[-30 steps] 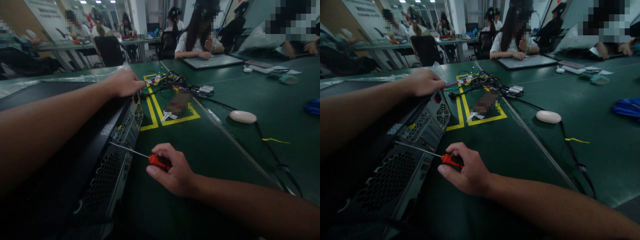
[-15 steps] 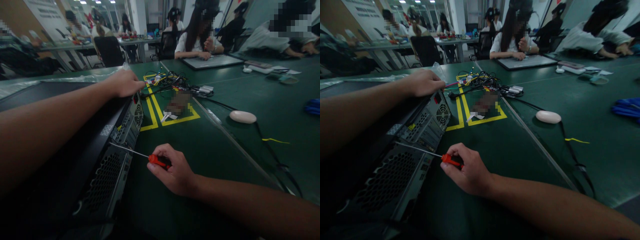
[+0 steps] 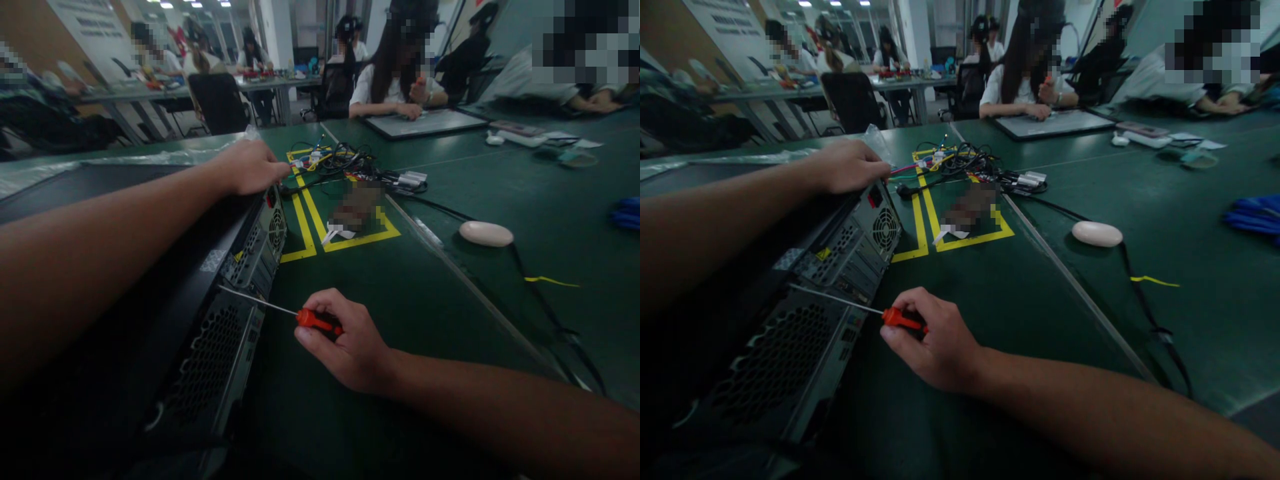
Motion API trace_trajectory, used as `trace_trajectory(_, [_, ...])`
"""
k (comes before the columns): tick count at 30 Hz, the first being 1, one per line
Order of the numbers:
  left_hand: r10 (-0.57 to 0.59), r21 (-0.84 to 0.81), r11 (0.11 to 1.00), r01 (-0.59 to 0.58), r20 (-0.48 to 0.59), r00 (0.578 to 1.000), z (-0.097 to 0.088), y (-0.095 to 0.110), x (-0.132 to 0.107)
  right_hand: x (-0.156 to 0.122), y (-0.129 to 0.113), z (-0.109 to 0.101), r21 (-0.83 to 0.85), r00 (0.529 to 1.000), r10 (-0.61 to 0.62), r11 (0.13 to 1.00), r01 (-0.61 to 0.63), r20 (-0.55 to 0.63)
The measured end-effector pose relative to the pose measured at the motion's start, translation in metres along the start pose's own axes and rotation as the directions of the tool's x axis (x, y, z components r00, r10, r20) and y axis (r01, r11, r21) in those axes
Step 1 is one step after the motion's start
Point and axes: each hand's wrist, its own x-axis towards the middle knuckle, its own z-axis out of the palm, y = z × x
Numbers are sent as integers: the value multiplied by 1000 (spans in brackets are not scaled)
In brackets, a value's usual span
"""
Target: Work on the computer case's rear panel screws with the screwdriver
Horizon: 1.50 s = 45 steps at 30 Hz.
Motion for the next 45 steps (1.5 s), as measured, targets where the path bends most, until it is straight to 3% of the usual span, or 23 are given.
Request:
trace_trajectory(18, [40, 0, 999, -40, 37, 999, -5, 3, -6, 0, -1, -2, 29, 997, -73, 997, 72, 26])
trace_trajectory(24, [11, -3, 1000, -11, 32, 999, -4, 2, -5, -3, 2, 3, 111, 1000, -6, 994, 7, -15])
trace_trajectory(35, [-35, 0, 999, 35, 3, 999, 4, -4, 6, -1, 2, 3, 117, 1000, 31, 993, -31, 5])
trace_trajectory(45, [16, -19, 1000, -16, 25, 1000, -4, 1, -3, -1, 0, 3, 121, 999, 35, 992, -35, 0])
